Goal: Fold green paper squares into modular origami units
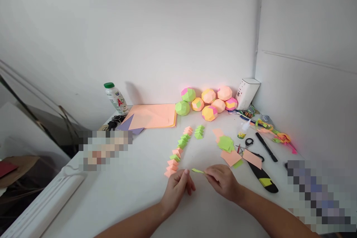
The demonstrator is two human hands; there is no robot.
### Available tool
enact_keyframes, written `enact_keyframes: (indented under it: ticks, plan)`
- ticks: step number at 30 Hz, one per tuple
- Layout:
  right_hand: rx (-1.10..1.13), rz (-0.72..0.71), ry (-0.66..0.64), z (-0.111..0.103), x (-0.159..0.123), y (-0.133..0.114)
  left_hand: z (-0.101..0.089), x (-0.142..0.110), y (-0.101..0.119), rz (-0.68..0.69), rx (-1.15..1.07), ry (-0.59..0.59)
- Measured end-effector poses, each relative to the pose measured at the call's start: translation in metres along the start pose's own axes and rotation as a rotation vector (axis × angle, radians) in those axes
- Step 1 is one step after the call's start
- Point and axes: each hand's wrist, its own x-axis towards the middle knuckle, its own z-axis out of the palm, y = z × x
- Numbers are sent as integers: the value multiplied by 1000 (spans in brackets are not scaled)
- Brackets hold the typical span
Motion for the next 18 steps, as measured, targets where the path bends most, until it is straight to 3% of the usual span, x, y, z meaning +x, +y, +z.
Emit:
enact_keyframes:
  ticks: [3,7,18]
  plan:
    - [-205,-222,-1,-2,1,0,0,0,4,55,22,-163]
    - [-224,-323,-65,-4,5,-5,1,-1,5,-15,69,-142]
    - [416,106,-45,3,4,3,-1,1,-3,-3,9,-155]
